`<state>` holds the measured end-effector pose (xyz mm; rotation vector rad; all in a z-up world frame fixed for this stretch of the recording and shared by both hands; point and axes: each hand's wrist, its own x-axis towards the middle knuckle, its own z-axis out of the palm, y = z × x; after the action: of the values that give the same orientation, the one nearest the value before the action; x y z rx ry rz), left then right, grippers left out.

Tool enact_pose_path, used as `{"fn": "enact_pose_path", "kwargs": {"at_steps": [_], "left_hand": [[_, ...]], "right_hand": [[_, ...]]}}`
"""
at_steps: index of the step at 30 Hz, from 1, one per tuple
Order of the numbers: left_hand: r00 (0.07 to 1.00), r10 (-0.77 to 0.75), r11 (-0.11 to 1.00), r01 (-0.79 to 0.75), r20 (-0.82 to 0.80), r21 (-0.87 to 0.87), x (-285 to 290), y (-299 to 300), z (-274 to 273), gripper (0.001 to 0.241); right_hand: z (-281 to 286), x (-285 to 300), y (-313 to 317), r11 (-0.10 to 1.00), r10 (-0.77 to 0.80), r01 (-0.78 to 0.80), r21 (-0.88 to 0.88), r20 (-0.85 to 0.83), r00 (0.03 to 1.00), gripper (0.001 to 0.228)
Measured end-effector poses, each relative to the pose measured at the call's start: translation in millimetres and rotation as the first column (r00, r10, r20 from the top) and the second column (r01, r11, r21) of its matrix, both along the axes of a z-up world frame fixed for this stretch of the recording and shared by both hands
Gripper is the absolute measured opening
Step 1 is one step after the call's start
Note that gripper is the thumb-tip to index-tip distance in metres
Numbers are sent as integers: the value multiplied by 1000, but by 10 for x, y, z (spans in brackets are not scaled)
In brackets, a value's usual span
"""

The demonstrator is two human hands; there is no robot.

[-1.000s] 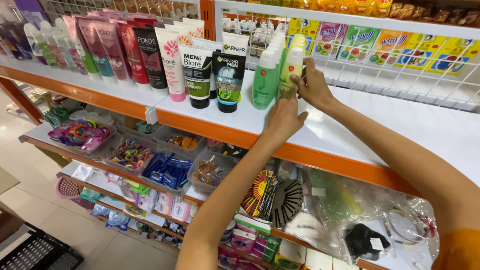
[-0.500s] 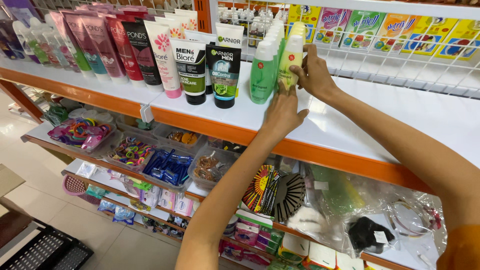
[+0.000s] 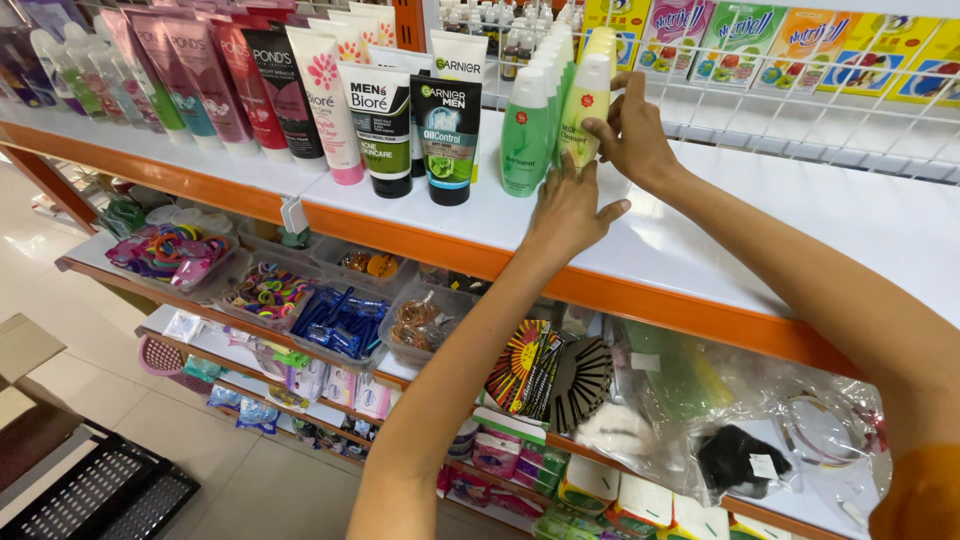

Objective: The person repeatedly picks bottles of face cleanser and face tonic from a cardboard box and places them on a store shelf. The person handles the bottles one at a time, arranging them in rows on the shelf.

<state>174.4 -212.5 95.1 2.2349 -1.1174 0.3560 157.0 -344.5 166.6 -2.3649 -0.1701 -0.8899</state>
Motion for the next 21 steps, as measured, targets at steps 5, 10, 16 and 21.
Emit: {"fn": "enact_pose_path", "kwargs": {"at_steps": [5, 10, 16, 21], "left_hand": [[1000, 5, 1000, -5, 7, -22, 78, -39, -75, 88], [999, 7, 999, -4, -47, 48, 37, 15, -5, 89], [998, -9, 999, 11, -67, 30, 70, 40, -33, 87], [1000, 3, 1000, -3, 25, -11, 64, 79, -53, 79]], "right_hand": [[-31, -77, 31, 997, -66, 70, 37, -100, 993, 60], [-41, -53, -63, 994, -25, 38, 100, -131, 991, 57], [-61, -63, -15, 996, -18, 31, 86, -141, 990, 50], [3, -213, -18, 993, 30, -10, 119, -168, 985, 42]]}}
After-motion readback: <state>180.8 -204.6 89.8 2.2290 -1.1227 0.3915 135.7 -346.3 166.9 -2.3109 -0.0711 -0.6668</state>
